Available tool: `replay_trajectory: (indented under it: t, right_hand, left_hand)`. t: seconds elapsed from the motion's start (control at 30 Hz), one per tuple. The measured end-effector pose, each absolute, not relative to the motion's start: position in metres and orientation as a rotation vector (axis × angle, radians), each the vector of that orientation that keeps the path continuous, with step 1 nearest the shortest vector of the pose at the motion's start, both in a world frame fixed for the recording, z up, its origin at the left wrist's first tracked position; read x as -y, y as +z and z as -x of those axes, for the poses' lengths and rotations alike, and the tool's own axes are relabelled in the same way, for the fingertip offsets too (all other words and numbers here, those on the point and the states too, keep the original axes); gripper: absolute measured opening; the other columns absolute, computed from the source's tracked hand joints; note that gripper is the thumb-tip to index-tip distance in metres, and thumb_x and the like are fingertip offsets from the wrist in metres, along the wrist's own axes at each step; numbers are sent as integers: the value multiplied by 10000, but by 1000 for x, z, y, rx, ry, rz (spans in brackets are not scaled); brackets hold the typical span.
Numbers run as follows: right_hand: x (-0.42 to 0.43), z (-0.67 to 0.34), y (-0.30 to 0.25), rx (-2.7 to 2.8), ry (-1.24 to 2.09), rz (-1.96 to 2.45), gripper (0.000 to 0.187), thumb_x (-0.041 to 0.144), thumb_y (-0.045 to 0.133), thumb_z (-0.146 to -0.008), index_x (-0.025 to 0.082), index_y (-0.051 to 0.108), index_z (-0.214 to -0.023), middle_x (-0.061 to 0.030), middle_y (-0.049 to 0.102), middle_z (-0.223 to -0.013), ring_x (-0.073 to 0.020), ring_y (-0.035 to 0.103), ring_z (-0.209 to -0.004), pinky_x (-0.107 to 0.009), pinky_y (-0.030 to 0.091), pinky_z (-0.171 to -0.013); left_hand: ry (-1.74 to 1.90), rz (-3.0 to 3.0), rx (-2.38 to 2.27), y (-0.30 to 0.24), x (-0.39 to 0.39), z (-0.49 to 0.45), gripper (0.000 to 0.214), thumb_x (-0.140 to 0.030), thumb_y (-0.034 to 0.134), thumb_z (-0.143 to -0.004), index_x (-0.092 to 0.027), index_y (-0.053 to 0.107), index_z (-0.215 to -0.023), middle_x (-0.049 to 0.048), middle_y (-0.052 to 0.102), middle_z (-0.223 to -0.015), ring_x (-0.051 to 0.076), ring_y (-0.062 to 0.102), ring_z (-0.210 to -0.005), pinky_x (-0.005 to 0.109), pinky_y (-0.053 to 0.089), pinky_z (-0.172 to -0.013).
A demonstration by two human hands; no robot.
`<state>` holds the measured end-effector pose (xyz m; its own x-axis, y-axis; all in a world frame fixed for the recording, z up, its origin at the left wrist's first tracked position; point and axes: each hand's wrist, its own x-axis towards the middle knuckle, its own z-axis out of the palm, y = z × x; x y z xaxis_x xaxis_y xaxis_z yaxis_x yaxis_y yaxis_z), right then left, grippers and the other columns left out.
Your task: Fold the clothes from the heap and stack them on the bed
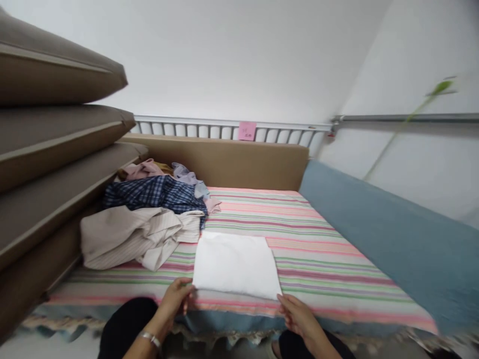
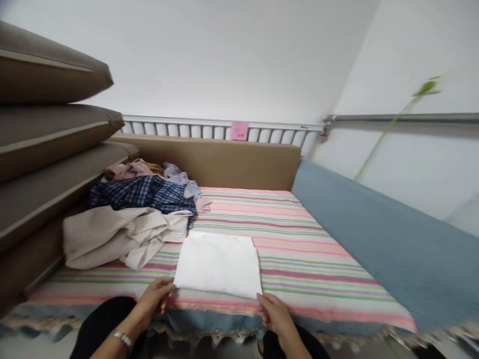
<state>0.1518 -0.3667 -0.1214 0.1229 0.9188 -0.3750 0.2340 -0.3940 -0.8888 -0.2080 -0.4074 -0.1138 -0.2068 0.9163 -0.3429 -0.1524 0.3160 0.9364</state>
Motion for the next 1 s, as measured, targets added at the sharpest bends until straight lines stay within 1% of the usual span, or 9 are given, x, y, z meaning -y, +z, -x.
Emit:
replay_trajectory:
  t: [0.1,0.23,0.47,0.6,0.67,0.77,0.83,0.93,1.0]
  right_hand:
    - [363,-152,-127,1061,1438,1702,393,599,597,-519,241,525,-664,30,542,-492,-106,463,-363,-238,381,-399]
    - [358,-153,-134,1016,1513,1680,386,572,616,-529,223,498,-643,36,539,-480,-85,442,-357,-206,343,-384]
    - [357,-151,-141,1084,1433,1688,379,577,582,-552,226,504,-673,20,584,-499,-101,467,-360,-217,335,-383]
    - [358,-155,-134,1216,1328,1787,369,592,512,-579,233,518,-662,-6,597,-531,-155,523,-406,-279,402,-424]
    - [357,-158,-125,1352,1113,1878,352,574,476,-625,238,542,-705,-33,630,-600,-205,588,-501,-331,462,-502]
    - [351,-152,-108,1603,597,1817,356,506,424,-721,231,576,-885,-100,679,-869,-274,642,-814,-413,501,-745]
    - [344,-137,-98,1757,354,1652,427,478,374,-779,194,576,-1025,-138,643,-1062,-283,587,-1016,-437,447,-904]
    - [331,-106,-94,1977,177,1511,535,469,323,-836,126,548,-1181,-164,529,-1276,-281,437,-1230,-446,351,-1023]
    - [325,-90,-100,2088,121,1574,547,463,323,-852,145,514,-1253,-146,443,-1371,-289,339,-1304,-475,317,-1040]
  left_hand:
    - [1159,-786,-1414,-113,409,205,479,-525,692,-504,-190,475,-769,-83,522,-462,56,363,-287,190,269,-311]
    - [1134,-791,-1414,-109,406,200,432,-493,699,-511,-182,513,-747,-76,532,-467,58,366,-277,198,274,-309]
    - [1140,-826,-1500,-108,401,197,335,-484,653,-596,-182,512,-629,-57,525,-468,64,361,-289,210,261,-328]
    - [1227,-871,-1600,-108,397,200,269,-384,683,-575,-183,505,-566,-78,457,-448,69,360,-349,219,278,-384]
    - [1287,-911,-1655,-106,394,201,247,-276,708,-536,-180,483,-509,-77,436,-459,77,406,-435,214,316,-450]
    - [1312,-961,-1696,-102,388,201,214,-171,692,-520,-178,479,-510,-70,463,-508,83,443,-504,203,340,-493]
    - [1270,-972,-1691,-99,382,200,162,-167,664,-554,-183,513,-611,-72,499,-551,73,433,-450,199,320,-441]
    - [1172,-987,-1673,-95,371,200,173,-212,630,-626,-188,531,-766,-79,525,-569,60,395,-349,196,255,-360]
    - [1105,-1005,-1675,-93,365,202,132,-244,619,-662,-184,513,-713,-94,468,-477,58,353,-306,197,216,-340]
